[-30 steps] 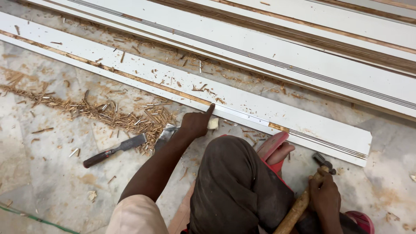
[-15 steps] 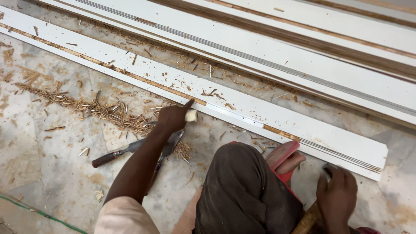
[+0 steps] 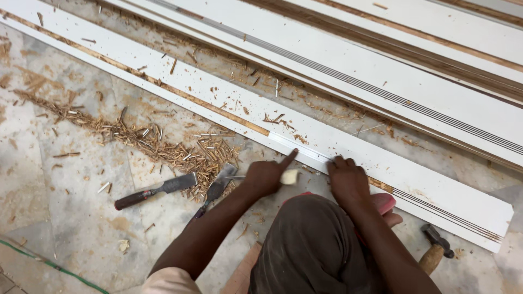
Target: The person sits on the floor and uses a hammer and a small wooden block to repeatedly strike a long white wooden plank. The person adjusts the plank's position and continues hammering along its length.
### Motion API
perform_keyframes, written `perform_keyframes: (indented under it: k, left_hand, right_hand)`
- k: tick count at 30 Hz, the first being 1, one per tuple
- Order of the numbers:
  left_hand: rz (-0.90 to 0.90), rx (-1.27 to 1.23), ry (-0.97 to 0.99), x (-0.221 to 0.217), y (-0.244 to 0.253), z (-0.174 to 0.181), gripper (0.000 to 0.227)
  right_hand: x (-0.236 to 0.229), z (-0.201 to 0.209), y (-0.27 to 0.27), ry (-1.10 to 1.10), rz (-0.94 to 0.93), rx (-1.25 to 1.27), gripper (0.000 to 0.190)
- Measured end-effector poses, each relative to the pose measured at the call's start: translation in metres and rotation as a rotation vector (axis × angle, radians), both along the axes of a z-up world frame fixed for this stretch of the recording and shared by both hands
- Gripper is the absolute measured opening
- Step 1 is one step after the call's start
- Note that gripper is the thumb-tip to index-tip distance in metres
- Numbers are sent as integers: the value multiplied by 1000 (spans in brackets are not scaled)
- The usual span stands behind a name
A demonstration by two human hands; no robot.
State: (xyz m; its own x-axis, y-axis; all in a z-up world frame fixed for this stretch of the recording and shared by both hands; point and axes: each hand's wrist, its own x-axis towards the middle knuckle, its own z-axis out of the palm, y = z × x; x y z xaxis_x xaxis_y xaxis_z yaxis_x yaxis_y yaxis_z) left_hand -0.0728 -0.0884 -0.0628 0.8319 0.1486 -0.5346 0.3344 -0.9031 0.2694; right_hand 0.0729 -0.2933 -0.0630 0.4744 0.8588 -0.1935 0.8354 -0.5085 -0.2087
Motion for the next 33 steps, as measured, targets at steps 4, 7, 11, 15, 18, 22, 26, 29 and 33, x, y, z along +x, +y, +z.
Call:
perform_keyframes:
  k: [4, 7, 11, 15, 18, 22, 26, 29, 33]
  left_hand:
    - [29, -86, -37, 6, -16, 0, 101]
    - [23, -67, -78, 10, -19, -2, 98]
    - [9, 18, -107, 7, -8, -7, 92]
    - [32, 102, -4, 6, 16, -1, 90]
    - [50, 173, -60, -3, 32, 5, 84]
    - [110, 35, 21, 5, 29, 7, 94]
    - [53, 37, -49, 8, 7, -4, 95]
    - [45, 82, -26, 4, 12, -6, 95]
    - [77, 151, 97, -3, 45, 4, 90]
  right_hand:
    - [3, 6, -20, -61, -41, -76, 36]
    - [4, 8, -22, -60, -60, -202, 27]
    - [2, 5, -20, 11, -45, -31, 41]
    - [5, -3, -4, 20, -2, 5, 41]
    - [5, -4, -1, 5, 1, 16, 33]
    - [10, 11, -8, -20, 39, -88, 30]
    - [17, 17, -21, -67, 72, -262, 21]
    - [15, 8, -22, -11, 62, -128, 33]
    - [1, -4, 2, 24, 49, 10, 42]
